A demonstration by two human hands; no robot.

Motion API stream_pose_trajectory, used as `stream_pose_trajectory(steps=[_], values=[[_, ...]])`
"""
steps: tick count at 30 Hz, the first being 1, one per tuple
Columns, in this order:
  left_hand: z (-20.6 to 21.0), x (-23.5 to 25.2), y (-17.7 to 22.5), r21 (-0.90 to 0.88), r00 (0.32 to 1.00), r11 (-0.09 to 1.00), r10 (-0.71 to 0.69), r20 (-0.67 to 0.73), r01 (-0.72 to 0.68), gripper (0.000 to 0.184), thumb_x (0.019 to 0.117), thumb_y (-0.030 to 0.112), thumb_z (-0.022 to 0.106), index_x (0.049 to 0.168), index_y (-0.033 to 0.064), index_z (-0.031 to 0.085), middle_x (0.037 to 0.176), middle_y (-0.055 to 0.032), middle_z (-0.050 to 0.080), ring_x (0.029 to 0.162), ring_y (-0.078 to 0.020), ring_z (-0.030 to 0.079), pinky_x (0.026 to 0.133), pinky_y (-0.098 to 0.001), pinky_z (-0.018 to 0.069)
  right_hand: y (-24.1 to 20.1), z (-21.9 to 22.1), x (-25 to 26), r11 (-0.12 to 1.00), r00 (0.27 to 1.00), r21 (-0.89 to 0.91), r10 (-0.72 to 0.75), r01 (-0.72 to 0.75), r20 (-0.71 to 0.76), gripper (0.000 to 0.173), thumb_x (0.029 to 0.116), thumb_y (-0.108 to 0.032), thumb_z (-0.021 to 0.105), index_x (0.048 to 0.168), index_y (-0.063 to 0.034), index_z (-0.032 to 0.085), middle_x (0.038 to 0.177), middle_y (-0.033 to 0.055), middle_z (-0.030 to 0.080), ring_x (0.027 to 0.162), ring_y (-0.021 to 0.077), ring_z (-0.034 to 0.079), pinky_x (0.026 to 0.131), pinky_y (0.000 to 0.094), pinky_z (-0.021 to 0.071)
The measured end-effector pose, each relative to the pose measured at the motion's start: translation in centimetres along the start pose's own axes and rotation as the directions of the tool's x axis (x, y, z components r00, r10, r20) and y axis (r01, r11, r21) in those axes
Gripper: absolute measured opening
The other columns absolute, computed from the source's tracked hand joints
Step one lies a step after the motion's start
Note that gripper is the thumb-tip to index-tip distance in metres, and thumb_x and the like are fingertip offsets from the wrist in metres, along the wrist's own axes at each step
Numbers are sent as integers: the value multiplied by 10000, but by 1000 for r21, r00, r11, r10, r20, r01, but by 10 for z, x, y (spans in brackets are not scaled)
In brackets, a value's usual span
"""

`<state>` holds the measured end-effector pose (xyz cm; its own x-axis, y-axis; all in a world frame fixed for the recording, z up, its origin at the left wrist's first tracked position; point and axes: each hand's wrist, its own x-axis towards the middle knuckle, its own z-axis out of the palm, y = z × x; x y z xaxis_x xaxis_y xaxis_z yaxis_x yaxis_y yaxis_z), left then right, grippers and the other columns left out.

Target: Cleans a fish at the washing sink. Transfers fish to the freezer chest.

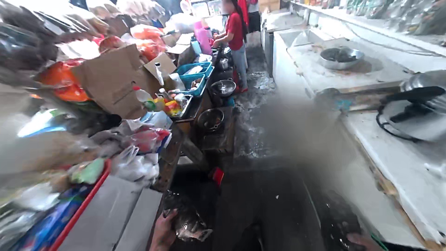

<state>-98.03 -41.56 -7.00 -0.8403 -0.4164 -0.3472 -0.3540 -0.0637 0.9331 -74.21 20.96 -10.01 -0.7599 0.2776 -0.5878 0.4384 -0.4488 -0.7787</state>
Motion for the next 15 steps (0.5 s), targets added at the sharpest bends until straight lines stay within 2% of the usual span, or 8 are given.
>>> stream_pose_trajectory(steps=[3,6,9,12,15], values=[[48,71,23,25,998,1000,9,54,-11,337,888,120,615,1211,71,531,880,-10,652,714,-97,648,629,-334,581,-69,41,114,995,995,66,-79,75,66,567,633,-242,824,1136,-145,581,804,-19,720,662,105,701,588,318,616],[107,138,59,50,992,999,10,127,-16,328,861,141,597,1178,92,530,802,39,646,631,-56,629,568,-282,570,-135,82,208,990,980,107,-110,93,166,614,569,-330,922,1093,-159,651,825,21,730,679,140,710,601,357,624],[175,209,93,-10,978,1000,-15,209,17,367,856,131,593,1214,77,536,820,10,678,641,-83,654,570,-301,586,-196,117,291,991,987,118,-81,65,138,649,559,-346,914,1114,-150,640,813,33,716,661,148,701,574,364,615],[251,277,123,20,970,1000,-22,243,18,362,858,135,594,1210,72,540,830,10,676,654,-78,656,581,-299,586,-262,149,370,990,993,137,-41,26,108,657,542,-352,924,1102,-150,646,796,30,711,638,141,690,560,353,608],[326,343,150,55,969,998,-33,245,20,404,845,154,614,1230,64,531,851,11,678,690,-76,667,611,-304,597,-320,172,461,989,982,141,-68,44,174,645,586,-327,919,1135,-142,636,841,47,723,679,156,706,596,367,618]])
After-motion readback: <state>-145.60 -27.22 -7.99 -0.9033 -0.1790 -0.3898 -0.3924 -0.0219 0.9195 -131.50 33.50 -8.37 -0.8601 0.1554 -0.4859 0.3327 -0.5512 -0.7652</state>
